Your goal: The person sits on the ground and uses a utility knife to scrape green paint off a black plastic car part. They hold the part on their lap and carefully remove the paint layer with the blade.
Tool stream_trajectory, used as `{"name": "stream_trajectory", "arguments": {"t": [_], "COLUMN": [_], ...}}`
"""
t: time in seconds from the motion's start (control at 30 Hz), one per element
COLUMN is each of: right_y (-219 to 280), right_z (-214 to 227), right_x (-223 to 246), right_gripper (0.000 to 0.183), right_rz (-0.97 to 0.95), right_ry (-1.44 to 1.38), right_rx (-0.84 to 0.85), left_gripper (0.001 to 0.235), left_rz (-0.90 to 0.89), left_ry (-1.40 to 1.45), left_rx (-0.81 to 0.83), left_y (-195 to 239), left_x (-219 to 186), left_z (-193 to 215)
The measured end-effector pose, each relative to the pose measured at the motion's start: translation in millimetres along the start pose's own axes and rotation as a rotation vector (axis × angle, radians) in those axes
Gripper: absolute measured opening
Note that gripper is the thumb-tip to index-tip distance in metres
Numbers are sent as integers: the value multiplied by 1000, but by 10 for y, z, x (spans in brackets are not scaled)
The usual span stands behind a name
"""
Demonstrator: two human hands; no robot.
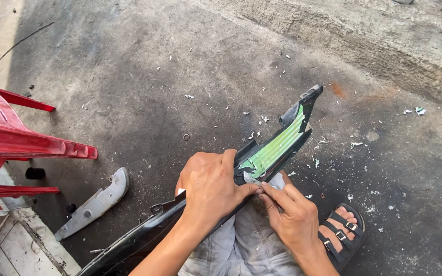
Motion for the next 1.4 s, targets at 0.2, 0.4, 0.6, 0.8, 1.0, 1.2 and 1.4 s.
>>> {"name": "stream_trajectory", "arguments": {"t": [0.2, 0.4, 0.6, 0.8, 1.0, 1.2, 1.4], "right_y": [65, 112, 63, 49, 13, 12, 98], "right_z": [-55, -14, 35, 53, 107, 122, 81], "right_x": [-65, -70, 69, 166, 176, 118, 49], "right_gripper": [23, 23, 24, 24, 23, 23, 24], "right_rz": [-53, -85, 35, 131, 91, -23, -40], "right_ry": [-36, 35, -104, 4, 0, -49, -12], "right_rx": [-62, -137, 6, 2, 21, 23, -70], "left_gripper": [67, 82, 84, 83, 64, 67, 71], "left_rz": [28, 53, -77, -118, 6, 65, 26], "left_ry": [-140, -324, -101, -31, 14, -30, -219], "left_rx": [7, 60, 10, -45, -2, 28, -43], "left_y": [-24, 4, 88, 132, 104, 36, 30], "left_x": [16, 8, 76, 27, 23, -15, -76], "left_z": [-101, -173, -14, 54, -19, -38, -48]}}
Point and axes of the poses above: each hand's wrist, its own y-axis away from the middle knuckle, its own z-axis out of the back of the hand, x = y × z, the point moved 4 cm from there along -y, towards the middle knuckle, and after that the axes turned 12 degrees about -z, right-handed, at the moved point
